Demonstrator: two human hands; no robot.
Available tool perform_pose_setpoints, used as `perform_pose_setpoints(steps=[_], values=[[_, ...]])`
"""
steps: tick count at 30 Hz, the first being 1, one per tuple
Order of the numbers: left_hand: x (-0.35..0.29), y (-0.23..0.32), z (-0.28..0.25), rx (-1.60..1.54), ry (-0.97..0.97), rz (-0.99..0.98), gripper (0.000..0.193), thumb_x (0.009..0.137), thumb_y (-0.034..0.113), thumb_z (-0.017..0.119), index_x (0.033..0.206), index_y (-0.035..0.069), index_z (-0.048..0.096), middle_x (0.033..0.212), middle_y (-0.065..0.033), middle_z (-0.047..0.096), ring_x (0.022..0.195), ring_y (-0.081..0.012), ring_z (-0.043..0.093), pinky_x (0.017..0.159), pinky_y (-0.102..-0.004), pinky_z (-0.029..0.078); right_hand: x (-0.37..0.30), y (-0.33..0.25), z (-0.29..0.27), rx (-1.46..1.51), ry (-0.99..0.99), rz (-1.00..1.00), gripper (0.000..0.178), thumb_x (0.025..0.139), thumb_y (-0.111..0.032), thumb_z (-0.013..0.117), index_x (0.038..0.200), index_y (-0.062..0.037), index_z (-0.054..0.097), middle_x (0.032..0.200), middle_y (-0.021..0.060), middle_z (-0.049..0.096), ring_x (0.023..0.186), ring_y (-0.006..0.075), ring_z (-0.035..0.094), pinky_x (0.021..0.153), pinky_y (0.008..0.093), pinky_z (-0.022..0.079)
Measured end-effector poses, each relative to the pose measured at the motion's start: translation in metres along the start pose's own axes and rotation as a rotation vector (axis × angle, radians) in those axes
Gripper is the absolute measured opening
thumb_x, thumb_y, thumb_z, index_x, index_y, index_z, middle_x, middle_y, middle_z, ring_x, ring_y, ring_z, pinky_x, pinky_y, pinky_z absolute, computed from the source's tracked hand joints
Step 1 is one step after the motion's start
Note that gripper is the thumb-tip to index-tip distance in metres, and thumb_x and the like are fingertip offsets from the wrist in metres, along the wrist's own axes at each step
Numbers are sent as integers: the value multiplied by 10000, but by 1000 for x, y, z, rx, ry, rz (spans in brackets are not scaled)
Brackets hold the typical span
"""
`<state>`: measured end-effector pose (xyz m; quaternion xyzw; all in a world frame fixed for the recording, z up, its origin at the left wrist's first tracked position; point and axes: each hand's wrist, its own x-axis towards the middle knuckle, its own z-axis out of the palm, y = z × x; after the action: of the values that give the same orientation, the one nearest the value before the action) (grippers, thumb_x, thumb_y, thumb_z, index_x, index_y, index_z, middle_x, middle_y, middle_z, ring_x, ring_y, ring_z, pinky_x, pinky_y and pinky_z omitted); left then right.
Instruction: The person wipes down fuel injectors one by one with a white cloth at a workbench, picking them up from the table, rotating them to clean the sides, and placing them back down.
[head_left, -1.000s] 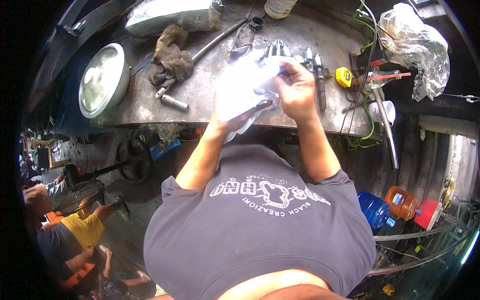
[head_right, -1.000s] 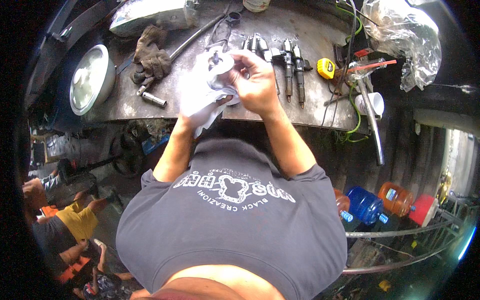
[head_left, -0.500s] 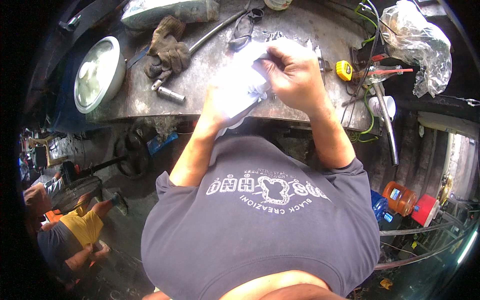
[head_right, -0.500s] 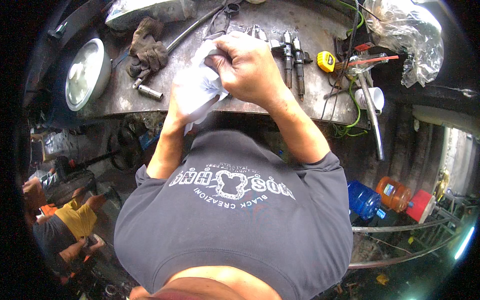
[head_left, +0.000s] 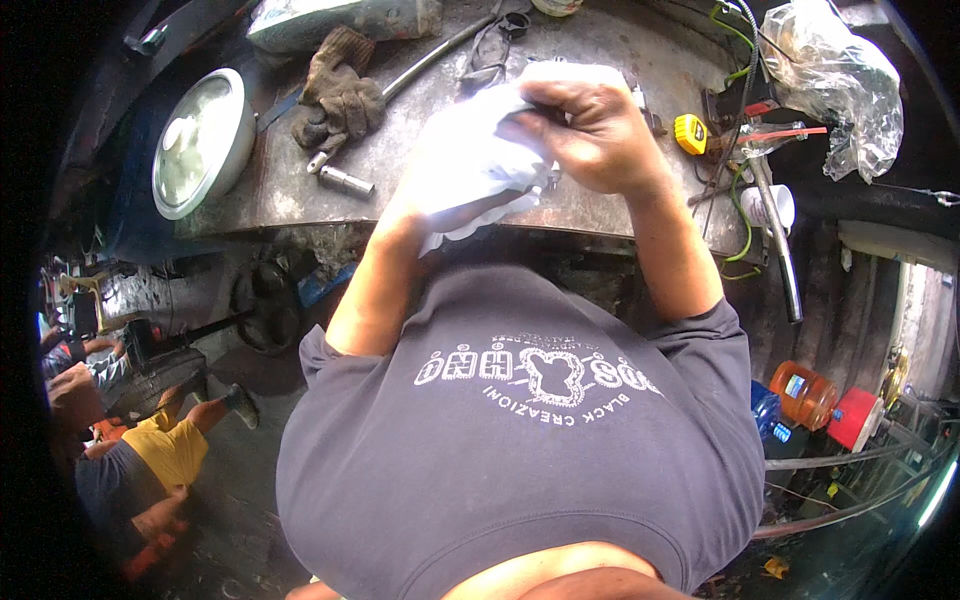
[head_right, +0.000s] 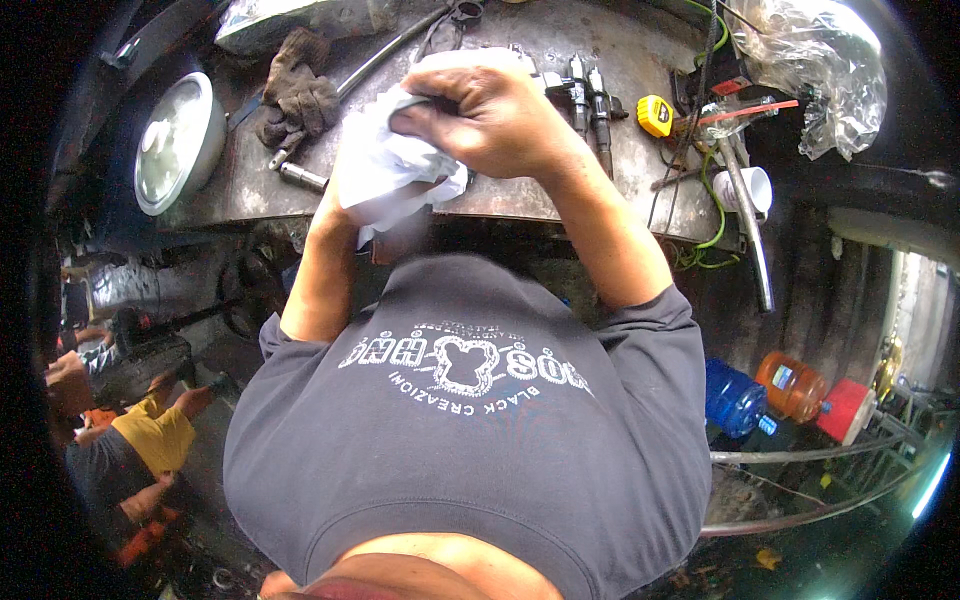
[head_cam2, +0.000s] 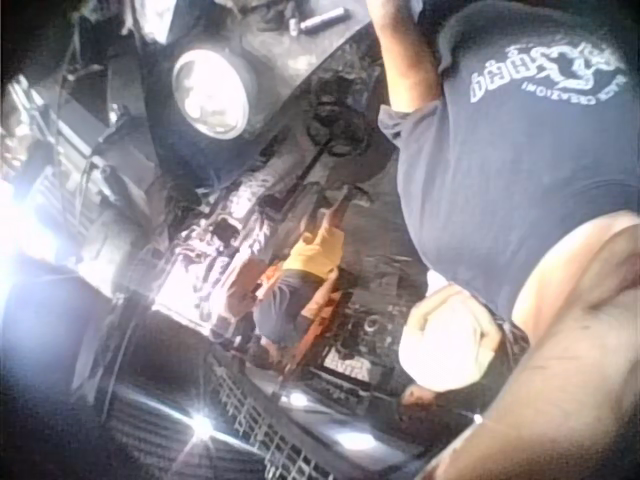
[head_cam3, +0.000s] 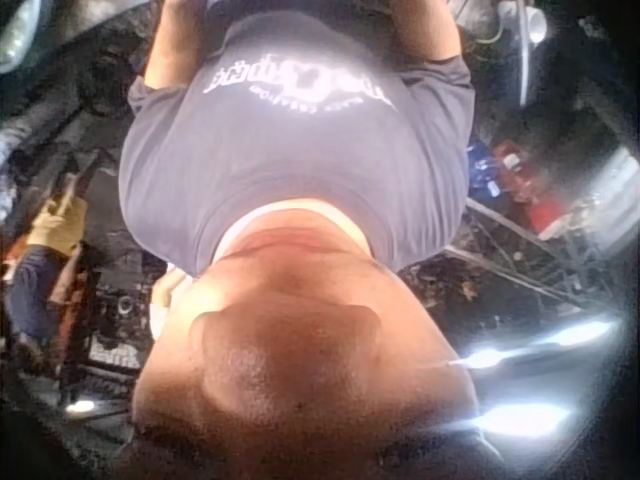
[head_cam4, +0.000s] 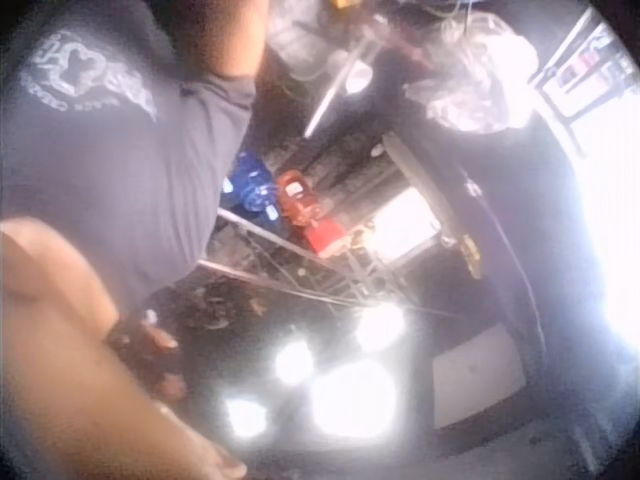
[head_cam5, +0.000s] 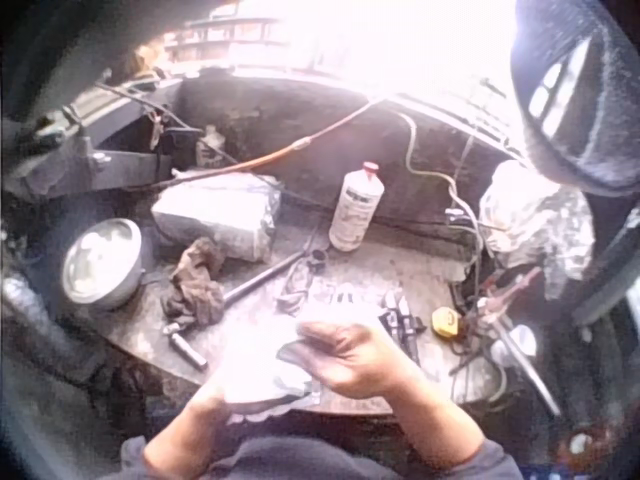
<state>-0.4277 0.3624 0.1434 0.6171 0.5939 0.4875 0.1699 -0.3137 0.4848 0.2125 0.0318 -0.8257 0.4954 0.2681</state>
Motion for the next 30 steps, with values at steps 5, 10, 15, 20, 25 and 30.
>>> perform_pose_setpoints(steps=[5, 10, 15, 20, 25, 30], values=[[-4, -9, 14, 147, 65, 101, 448, 671, 319, 726, 1008, 50, 604, 934, -119, 621, 888, -288, 598, 782, -362, 473, 0, 8, 15, -512, 166, -34, 236, 734, -220, 667, 665, -31, 544, 609, 154, 533, 576, 326, 559, 525, 363, 441], [-4, -3, 13, -21, 74, -63, 307, 706, 237, 701, 955, 70, 633, 925, -123, 626, 868, -301, 606, 754, -374, 483, -13, 4, 3, -284, 106, 26, 151, 726, -137, 680, 804, -20, 625, 696, 141, 610, 621, 259, 610, 565, 316, 470], [-1, 4, 3, 245, 234, 217, 283, 678, 142, 685, 933, 36, 620, 923, -119, 576, 831, -261, 578, 707, -344, 457, -38, 38, -16, 476, 348, 169, 133, 816, 16, 577, 937, 40, 626, 845, 90, 666, 772, 138, 634, 733, 259, 519], [0, 2, -1, 198, 212, 114, 343, 690, 130, 666, 1009, 30, 590, 953, -119, 557, 854, -279, 560, 721, -387, 437, -36, 32, -7, 761, 335, 91, 153, 822, 23, 567, 967, 45, 611, 885, 100, 654, 802, 134, 631, 756, 263, 520], [2, -3, 2, -56, 214, -115, 310, 803, 139, 606, 1082, 27, 533, 968, -95, 575, 834, -198, 585, 728, -312, 489, -16, 7, 10, 316, 275, 144, 189, 812, 1, 593, 998, 27, 614, 880, 76, 653, 810, 112, 615, 728, 239, 507], [8, -22, 9, -264, 331, -170, 347, 779, 209, 649, 1043, 14, 534, 923, -63, 599, 796, -160, 590, 706, -289, 497, -7, 12, 11, 189, 185, 167, 213, 807, -28, 606, 1017, 10, 616, 902, 77, 658, 820, 97, 611, 715, 244, 498]])
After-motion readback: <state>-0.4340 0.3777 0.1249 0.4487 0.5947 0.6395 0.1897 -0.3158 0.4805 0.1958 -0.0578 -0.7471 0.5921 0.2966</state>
